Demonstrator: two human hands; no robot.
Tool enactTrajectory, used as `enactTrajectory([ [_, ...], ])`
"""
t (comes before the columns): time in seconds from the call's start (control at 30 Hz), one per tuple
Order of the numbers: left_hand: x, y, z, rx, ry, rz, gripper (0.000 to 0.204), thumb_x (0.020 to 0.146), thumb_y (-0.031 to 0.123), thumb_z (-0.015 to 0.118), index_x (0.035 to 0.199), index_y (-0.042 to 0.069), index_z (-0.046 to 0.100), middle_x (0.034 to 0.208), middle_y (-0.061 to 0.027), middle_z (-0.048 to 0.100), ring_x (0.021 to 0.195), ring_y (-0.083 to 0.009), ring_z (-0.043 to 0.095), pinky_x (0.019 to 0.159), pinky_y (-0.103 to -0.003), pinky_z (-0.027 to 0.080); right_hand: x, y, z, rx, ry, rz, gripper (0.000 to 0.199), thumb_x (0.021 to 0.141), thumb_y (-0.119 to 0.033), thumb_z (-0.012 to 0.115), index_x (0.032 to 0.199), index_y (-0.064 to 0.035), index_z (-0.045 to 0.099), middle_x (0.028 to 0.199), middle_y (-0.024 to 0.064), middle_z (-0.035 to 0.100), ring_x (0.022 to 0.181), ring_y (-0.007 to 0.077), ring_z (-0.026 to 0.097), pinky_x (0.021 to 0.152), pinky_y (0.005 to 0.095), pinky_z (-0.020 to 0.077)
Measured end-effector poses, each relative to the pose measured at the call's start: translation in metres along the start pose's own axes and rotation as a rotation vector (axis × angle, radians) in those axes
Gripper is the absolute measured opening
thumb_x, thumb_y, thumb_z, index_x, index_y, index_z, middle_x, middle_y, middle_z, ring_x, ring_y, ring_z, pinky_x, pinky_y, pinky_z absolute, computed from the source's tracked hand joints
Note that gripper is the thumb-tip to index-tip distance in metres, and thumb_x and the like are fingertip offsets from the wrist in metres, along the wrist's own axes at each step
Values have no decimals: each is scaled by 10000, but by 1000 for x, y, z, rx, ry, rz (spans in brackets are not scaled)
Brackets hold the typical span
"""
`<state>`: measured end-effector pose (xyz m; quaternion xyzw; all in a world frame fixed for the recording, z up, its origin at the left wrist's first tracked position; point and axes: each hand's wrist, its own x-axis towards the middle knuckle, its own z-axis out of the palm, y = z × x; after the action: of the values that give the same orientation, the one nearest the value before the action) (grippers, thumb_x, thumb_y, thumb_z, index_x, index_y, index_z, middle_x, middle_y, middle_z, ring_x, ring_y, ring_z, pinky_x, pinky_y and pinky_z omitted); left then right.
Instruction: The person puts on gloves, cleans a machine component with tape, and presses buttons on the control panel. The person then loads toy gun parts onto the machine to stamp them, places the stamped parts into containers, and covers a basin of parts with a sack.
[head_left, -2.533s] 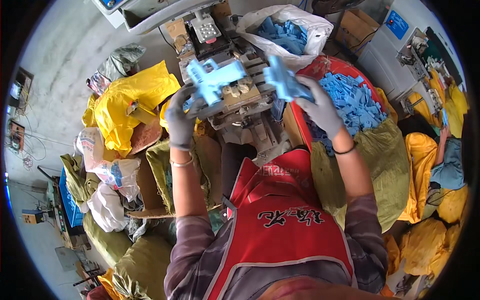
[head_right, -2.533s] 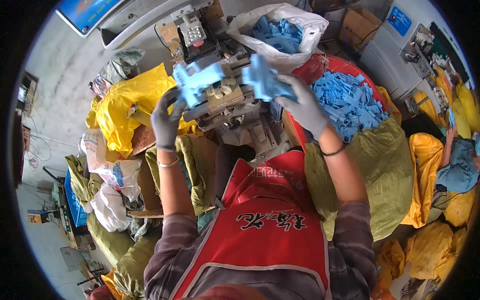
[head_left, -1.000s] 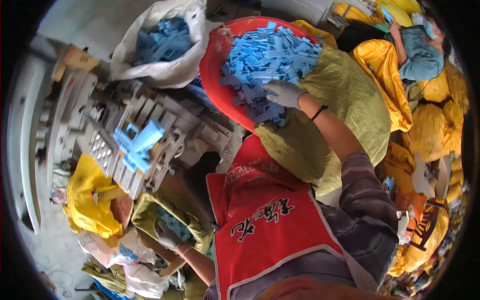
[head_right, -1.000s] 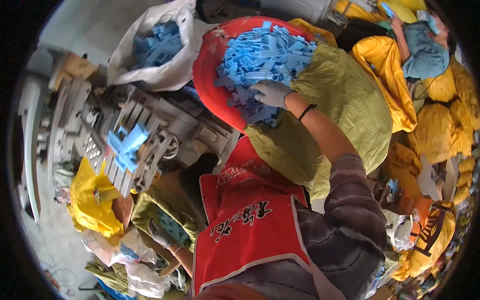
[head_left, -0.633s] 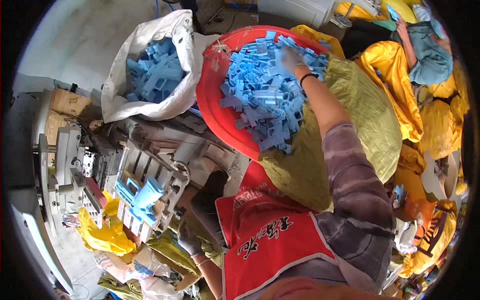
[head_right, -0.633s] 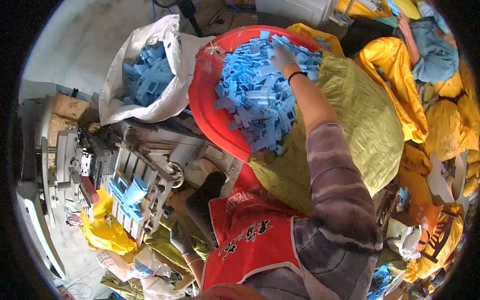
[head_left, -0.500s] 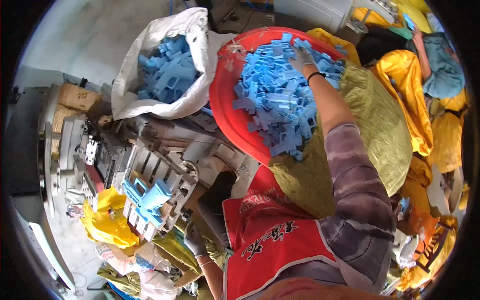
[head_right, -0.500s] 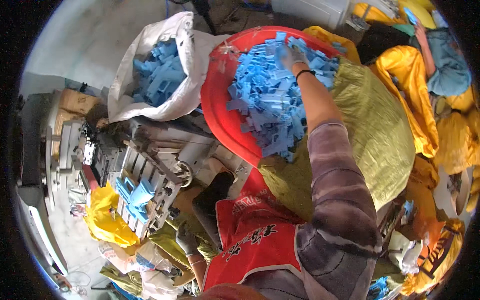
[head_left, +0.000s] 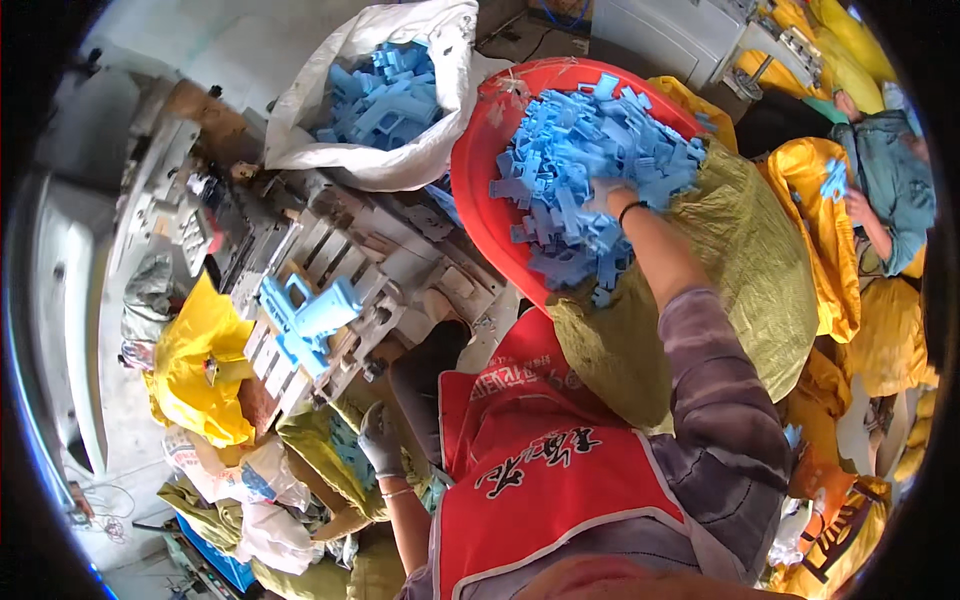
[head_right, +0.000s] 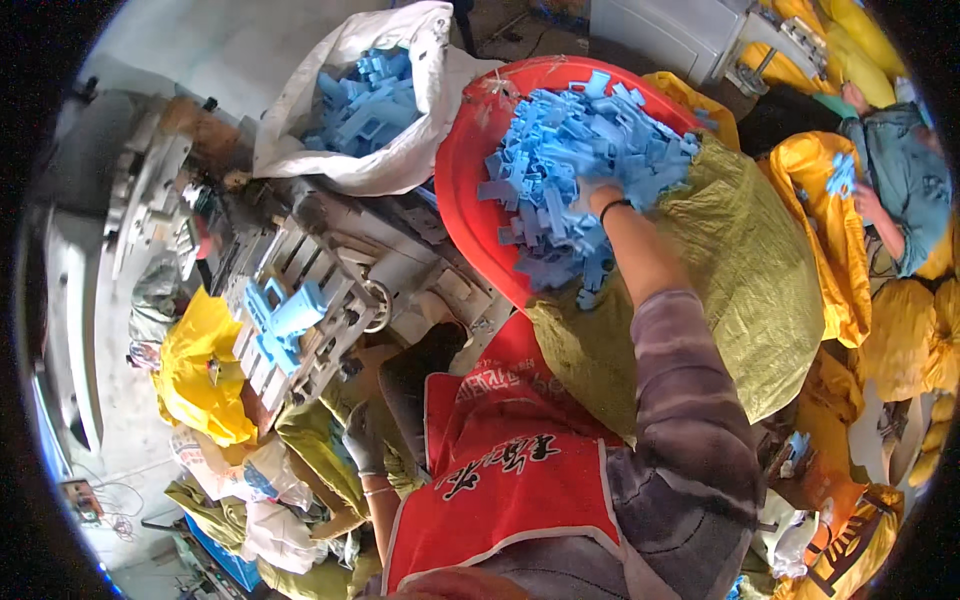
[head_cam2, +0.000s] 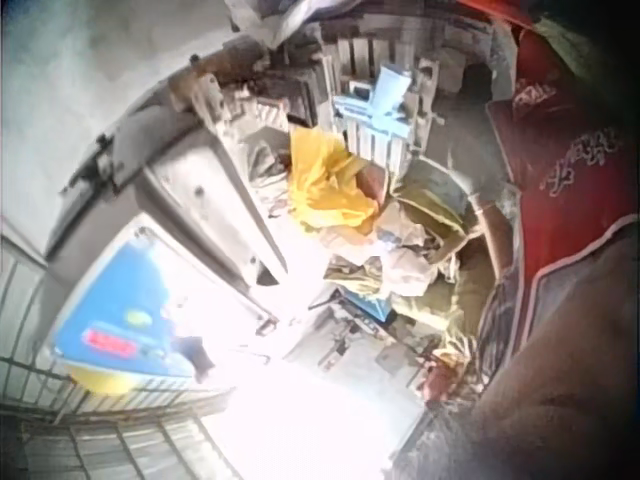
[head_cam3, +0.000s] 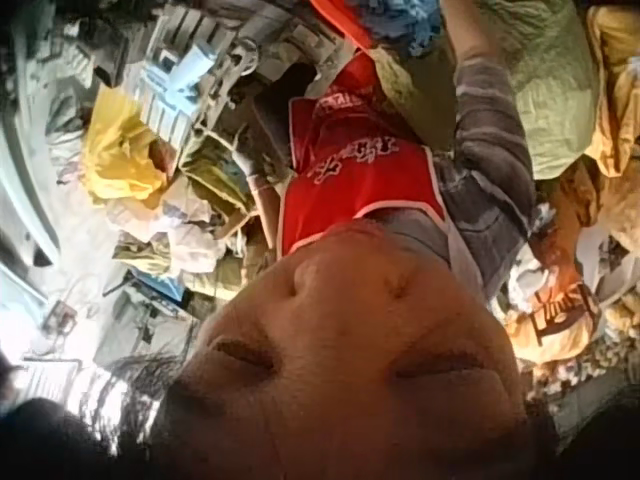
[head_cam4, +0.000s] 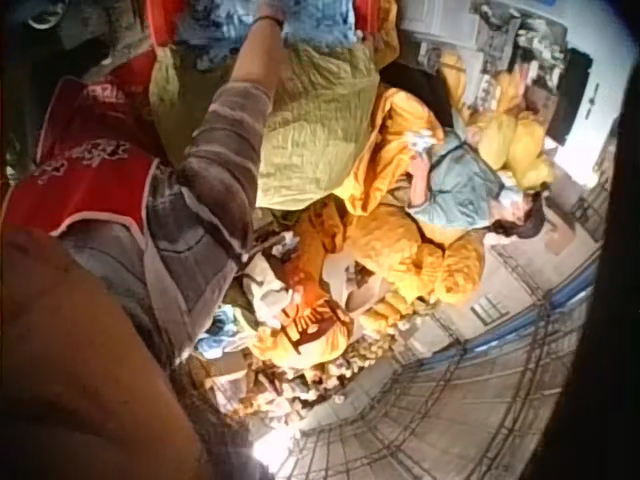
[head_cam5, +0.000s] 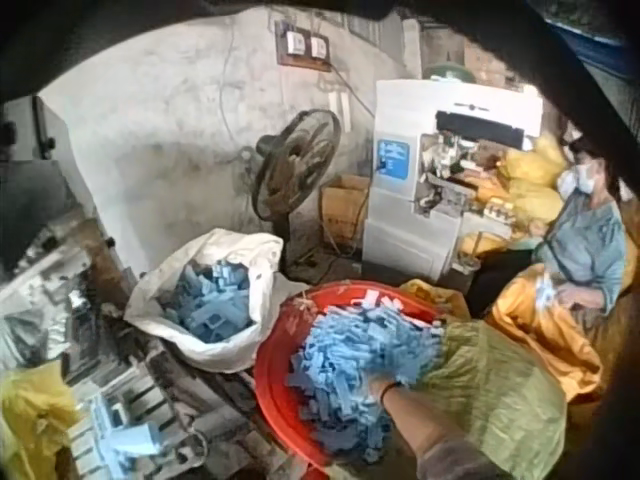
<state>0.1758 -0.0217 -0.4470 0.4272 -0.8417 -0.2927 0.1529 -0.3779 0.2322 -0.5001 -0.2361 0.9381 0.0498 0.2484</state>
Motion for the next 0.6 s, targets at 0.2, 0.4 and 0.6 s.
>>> enactTrajectory([
  [0.2,-11,-9,-26,-31,72,76,208,851,132,592,1009,11,655,976,-165,666,918,-307,640,806,-361,499,-7,2,31,58,106,-172,661,761,-544,605,1266,-130,504,1215,155,587,1076,333,582,882,471,459],
  [0.4,-10,11,-66,-108,271,126,193,840,85,588,1010,37,666,990,-139,670,926,-290,642,818,-351,499,-82,-19,-36,-196,310,-229,483,784,-479,612,1122,-134,586,1080,156,641,1008,318,606,824,444,477],
  [0.6,14,76,-117,-121,440,315,174,847,57,592,1005,31,660,1009,-136,663,943,-292,630,828,-354,492,-126,-17,-75,-188,374,-352,362,867,-232,560,1219,-153,533,1170,150,566,1052,346,560,863,434,467],
])
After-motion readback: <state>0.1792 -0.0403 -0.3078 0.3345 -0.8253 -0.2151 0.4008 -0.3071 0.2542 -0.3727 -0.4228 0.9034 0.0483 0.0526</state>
